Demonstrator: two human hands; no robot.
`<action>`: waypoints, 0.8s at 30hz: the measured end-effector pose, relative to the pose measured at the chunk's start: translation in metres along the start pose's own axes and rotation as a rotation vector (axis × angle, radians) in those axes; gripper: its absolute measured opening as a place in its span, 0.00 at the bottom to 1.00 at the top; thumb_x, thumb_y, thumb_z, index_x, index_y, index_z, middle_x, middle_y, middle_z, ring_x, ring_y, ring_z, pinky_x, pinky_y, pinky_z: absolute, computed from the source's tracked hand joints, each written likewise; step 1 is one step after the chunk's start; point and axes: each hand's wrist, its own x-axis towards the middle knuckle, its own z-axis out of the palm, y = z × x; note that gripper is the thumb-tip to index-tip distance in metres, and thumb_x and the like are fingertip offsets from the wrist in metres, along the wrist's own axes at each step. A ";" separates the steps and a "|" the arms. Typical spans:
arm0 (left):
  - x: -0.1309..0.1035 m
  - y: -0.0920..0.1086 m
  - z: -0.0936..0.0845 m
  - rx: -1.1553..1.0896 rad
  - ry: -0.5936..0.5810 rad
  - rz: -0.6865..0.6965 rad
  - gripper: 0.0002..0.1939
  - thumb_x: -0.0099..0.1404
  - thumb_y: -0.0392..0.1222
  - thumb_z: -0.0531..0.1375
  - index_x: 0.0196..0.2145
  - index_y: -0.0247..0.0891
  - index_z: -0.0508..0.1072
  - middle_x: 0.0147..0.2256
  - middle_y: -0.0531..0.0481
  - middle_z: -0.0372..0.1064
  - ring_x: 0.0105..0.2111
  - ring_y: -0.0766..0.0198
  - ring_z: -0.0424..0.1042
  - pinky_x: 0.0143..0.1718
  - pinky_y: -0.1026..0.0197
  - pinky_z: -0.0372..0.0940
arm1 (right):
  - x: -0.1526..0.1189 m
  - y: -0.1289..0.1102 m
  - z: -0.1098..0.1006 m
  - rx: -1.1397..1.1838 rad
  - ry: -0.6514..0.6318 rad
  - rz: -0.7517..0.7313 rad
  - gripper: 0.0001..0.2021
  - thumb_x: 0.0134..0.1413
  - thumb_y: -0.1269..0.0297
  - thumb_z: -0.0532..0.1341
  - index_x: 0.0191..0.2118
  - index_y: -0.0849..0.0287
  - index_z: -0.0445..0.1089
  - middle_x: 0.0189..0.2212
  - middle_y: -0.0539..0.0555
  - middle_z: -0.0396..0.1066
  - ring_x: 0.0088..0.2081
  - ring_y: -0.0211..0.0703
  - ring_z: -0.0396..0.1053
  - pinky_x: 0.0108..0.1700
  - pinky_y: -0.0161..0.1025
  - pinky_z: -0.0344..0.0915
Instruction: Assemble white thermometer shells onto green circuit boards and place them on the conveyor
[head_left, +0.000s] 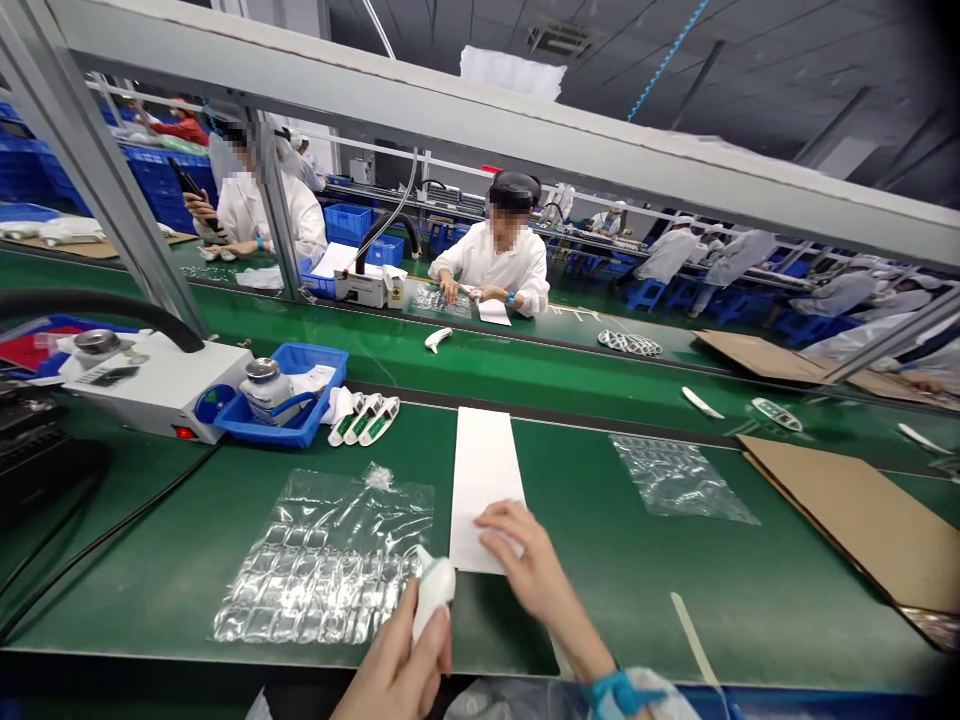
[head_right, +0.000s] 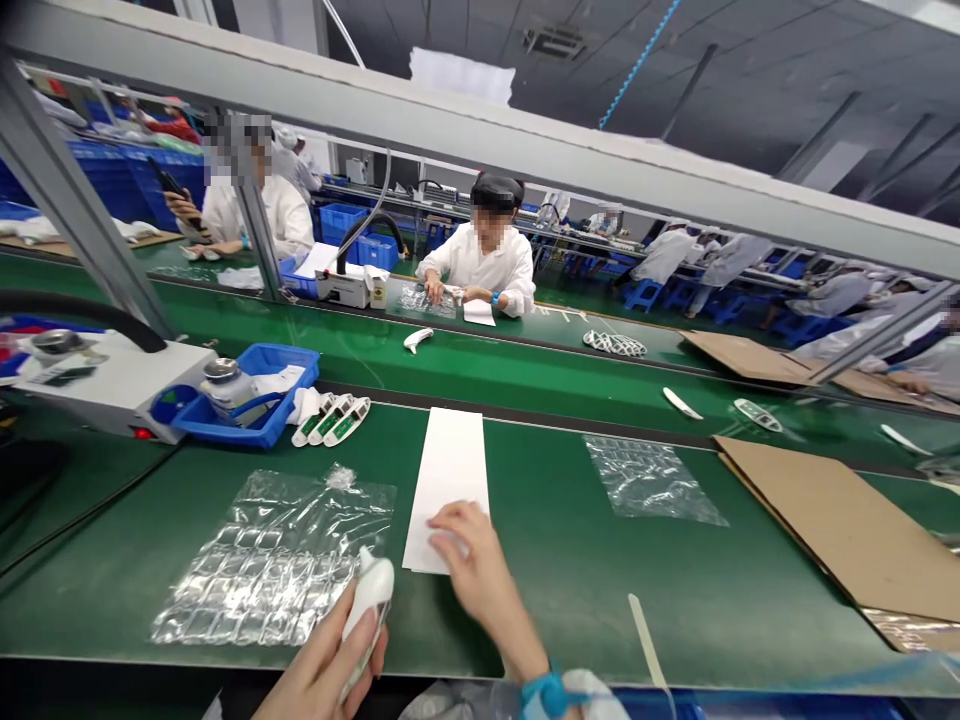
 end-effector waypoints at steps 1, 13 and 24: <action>0.009 0.006 0.006 -0.028 -0.054 0.034 0.25 0.62 0.65 0.52 0.41 0.40 0.69 0.29 0.49 0.70 0.23 0.64 0.68 0.27 0.62 0.65 | 0.009 0.011 -0.012 -0.125 0.024 -0.012 0.08 0.58 0.65 0.58 0.38 0.55 0.75 0.37 0.56 0.70 0.43 0.50 0.65 0.50 0.49 0.58; 0.069 0.021 0.028 0.178 0.026 0.225 0.22 0.65 0.60 0.53 0.40 0.38 0.70 0.40 0.43 0.74 0.42 0.53 0.71 0.44 0.57 0.61 | 0.035 0.051 -0.025 -0.319 -0.039 0.044 0.06 0.53 0.73 0.56 0.28 0.57 0.65 0.30 0.52 0.64 0.37 0.47 0.61 0.42 0.44 0.57; 0.053 0.039 0.029 -0.193 -0.042 0.123 0.29 0.66 0.65 0.45 0.35 0.35 0.69 0.21 0.51 0.70 0.22 0.62 0.70 0.26 0.62 0.63 | 0.009 -0.022 -0.021 0.101 -0.049 0.052 0.11 0.64 0.59 0.53 0.30 0.56 0.59 0.26 0.48 0.59 0.29 0.39 0.58 0.32 0.36 0.56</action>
